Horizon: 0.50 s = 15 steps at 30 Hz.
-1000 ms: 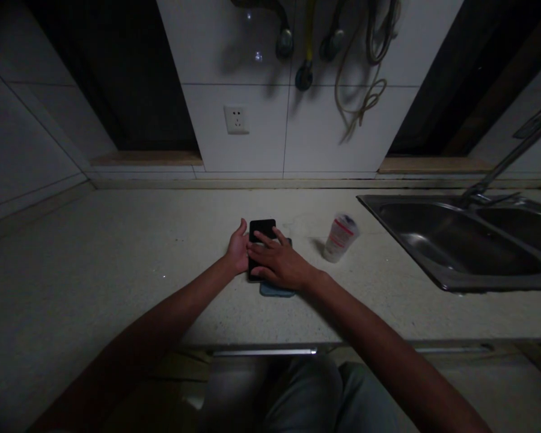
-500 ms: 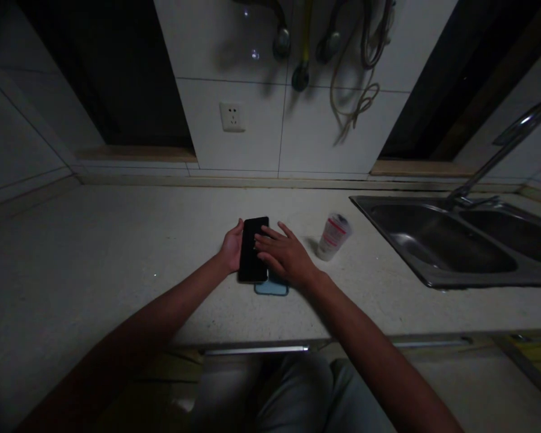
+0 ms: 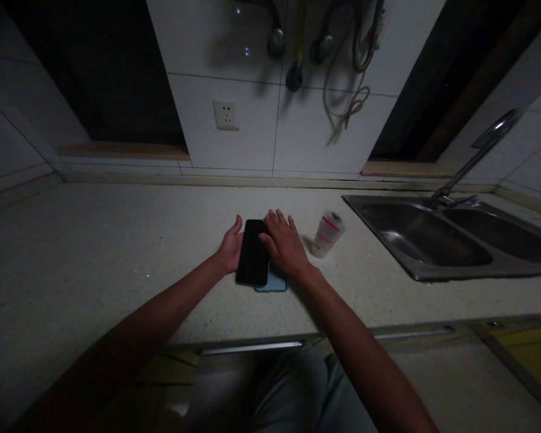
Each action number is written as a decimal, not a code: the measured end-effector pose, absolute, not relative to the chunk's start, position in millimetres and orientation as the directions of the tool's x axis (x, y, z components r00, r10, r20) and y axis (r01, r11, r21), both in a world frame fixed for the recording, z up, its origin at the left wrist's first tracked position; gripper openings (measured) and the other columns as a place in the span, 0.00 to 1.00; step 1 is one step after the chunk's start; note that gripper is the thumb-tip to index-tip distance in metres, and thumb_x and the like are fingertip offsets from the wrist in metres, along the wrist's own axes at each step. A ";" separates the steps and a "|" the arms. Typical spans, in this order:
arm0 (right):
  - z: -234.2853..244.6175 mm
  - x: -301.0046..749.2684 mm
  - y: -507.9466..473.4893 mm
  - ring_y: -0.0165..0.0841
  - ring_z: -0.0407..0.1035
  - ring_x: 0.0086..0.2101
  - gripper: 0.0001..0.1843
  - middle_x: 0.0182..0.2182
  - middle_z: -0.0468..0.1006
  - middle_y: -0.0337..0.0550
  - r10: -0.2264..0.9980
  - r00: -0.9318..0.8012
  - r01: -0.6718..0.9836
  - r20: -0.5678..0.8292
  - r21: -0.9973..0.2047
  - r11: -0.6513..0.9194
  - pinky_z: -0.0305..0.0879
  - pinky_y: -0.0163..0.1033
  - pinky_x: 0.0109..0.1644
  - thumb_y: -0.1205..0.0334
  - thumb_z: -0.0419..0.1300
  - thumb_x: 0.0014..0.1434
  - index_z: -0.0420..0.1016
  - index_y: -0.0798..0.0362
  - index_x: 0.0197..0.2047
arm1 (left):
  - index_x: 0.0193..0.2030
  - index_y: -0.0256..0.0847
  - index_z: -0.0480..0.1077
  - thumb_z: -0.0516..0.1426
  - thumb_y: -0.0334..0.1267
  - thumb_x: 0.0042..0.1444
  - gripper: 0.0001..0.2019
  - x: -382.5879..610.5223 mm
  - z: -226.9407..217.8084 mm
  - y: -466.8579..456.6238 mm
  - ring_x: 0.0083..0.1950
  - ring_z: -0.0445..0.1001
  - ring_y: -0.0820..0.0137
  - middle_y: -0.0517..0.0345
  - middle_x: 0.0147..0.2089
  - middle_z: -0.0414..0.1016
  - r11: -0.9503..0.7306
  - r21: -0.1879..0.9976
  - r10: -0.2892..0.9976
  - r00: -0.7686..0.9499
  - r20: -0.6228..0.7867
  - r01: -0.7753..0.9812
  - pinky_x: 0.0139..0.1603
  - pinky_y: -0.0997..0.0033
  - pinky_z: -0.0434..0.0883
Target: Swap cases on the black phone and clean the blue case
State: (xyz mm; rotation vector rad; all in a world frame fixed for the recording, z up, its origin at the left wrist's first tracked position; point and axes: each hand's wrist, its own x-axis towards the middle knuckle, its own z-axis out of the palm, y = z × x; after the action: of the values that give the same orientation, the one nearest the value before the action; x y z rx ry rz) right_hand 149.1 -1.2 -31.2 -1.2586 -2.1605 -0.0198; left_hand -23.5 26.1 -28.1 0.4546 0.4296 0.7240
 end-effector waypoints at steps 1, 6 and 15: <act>-31.7 148.6 -0.3 0.43 0.40 0.71 0.31 0.70 0.53 0.54 0.784 -0.341 0.797 0.518 -0.284 0.534 0.37 0.62 0.71 0.51 0.42 0.71 0.50 0.54 0.72 | 0.54 0.33 0.73 0.41 0.67 0.60 0.39 -23.1 -27.8 25.7 0.44 0.80 0.53 0.38 0.43 0.80 0.661 0.533 0.710 0.671 -0.213 -0.529 0.49 0.53 0.72; -28.9 141.3 -3.2 0.45 0.40 0.70 0.32 0.70 0.53 0.55 0.777 -0.398 0.818 0.488 -0.194 0.541 0.34 0.63 0.72 0.49 0.44 0.70 0.53 0.55 0.71 | 0.54 0.33 0.72 0.41 0.67 0.61 0.39 -22.1 -26.1 23.9 0.45 0.79 0.52 0.39 0.44 0.80 0.635 0.553 0.739 0.633 -0.232 -0.539 0.51 0.53 0.72; -23.4 133.5 -26.6 0.42 0.57 0.66 0.19 0.57 0.75 0.45 0.508 -0.728 0.512 0.461 -0.127 0.849 0.37 0.62 0.71 0.53 0.52 0.69 0.74 0.48 0.57 | 0.49 0.32 0.75 0.44 0.68 0.60 0.38 -22.7 -31.4 25.7 0.25 0.76 0.63 0.48 0.25 0.76 0.634 0.536 0.754 0.597 -0.272 -0.557 0.28 0.67 0.71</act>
State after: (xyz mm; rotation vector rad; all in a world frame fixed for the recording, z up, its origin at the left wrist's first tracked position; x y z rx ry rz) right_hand 133.5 -26.6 -23.4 -0.7482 -2.5355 -0.0124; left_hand -22.7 25.7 -31.4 0.4226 0.5097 0.7878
